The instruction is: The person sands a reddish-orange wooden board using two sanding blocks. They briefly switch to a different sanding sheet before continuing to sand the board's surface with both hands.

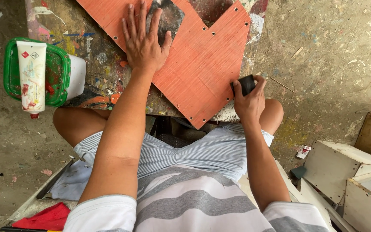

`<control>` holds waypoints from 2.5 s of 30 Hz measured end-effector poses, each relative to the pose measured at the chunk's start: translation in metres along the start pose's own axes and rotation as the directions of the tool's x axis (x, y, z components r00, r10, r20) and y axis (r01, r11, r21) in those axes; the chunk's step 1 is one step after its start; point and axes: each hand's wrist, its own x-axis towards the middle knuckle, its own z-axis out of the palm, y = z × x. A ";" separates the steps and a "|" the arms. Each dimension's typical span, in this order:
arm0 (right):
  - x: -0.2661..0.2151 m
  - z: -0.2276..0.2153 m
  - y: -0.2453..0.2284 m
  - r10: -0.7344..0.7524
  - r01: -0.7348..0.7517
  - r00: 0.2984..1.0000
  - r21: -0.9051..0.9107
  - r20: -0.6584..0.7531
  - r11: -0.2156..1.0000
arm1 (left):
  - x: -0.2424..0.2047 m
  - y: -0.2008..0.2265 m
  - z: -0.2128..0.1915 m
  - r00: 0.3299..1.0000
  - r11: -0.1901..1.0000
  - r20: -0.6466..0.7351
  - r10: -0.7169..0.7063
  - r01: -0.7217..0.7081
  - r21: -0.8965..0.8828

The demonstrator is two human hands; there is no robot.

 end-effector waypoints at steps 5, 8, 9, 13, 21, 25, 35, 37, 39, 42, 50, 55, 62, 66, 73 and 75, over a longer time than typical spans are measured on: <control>-0.011 0.006 -0.011 0.065 -0.064 0.997 0.028 -0.046 0.998 | 0.005 0.000 -0.004 0.999 0.999 0.040 -0.025 0.024 0.021; -0.002 0.006 -0.012 0.096 -0.094 0.994 0.039 -0.048 0.995 | 0.002 -0.001 -0.002 0.999 1.000 0.046 -0.020 0.019 0.021; 0.008 0.007 -0.009 0.111 -0.105 0.991 0.083 -0.069 0.991 | 0.001 -0.001 -0.001 1.000 1.000 0.004 -0.002 0.002 0.013; 0.024 -0.010 0.007 -0.057 0.089 0.991 0.281 -0.117 0.956 | -0.001 -0.003 0.005 0.999 1.000 -0.051 0.015 -0.015 0.017; -0.029 -0.012 -0.009 -0.347 0.352 0.931 -0.024 0.115 0.936 | 0.003 -0.003 0.004 0.994 0.999 -0.098 0.044 -0.041 0.032; -0.063 0.013 0.002 -0.589 0.646 0.754 -0.172 0.290 0.743 | 0.002 -0.003 0.004 0.994 0.999 -0.099 0.037 -0.035 0.019; 0.015 -0.046 -0.028 0.029 -0.025 0.997 -0.061 0.077 0.998 | 0.003 0.002 -0.005 0.997 0.999 -0.065 0.034 -0.032 0.029; 0.020 -0.029 -0.017 -0.052 0.070 0.988 -0.118 0.144 0.991 | 0.002 0.002 -0.006 1.000 0.999 0.002 -0.006 0.006 0.045; 0.014 -0.041 -0.016 -0.005 0.029 0.988 -0.151 0.153 0.988 | 0.000 0.003 -0.007 1.000 0.998 0.014 -0.020 0.019 0.061; 0.006 -0.048 -0.014 0.027 -0.009 0.992 -0.144 0.120 0.990 | -0.001 0.003 -0.007 1.000 0.998 0.001 -0.010 0.010 0.062; -0.003 -0.013 -0.009 -0.006 0.006 1.000 0.048 0.004 0.999 | 0.005 0.002 -0.006 1.000 0.999 0.011 -0.018 0.017 0.048; 0.009 -0.019 0.004 -0.061 0.087 0.991 0.222 -0.121 0.971 | 0.002 0.004 -0.008 0.999 0.998 0.030 -0.039 0.038 0.044; -0.005 -0.008 0.033 -0.122 0.142 0.963 0.068 -0.240 0.987 | 0.005 0.002 -0.003 1.000 1.000 0.014 -0.015 0.014 0.013; -0.022 0.015 0.015 -0.085 0.126 0.983 0.253 -0.166 0.959 | 0.004 0.001 -0.003 0.998 0.998 0.057 -0.037 0.034 0.046; -0.008 0.026 -0.019 -0.076 0.088 0.996 0.300 -0.052 0.950 | 0.011 0.004 -0.005 0.971 0.990 0.213 -0.113 0.093 0.104; 0.050 0.037 -0.019 -0.160 0.169 0.986 0.268 -0.052 0.949 | 0.010 0.003 -0.005 0.980 0.993 0.171 -0.096 0.082 0.090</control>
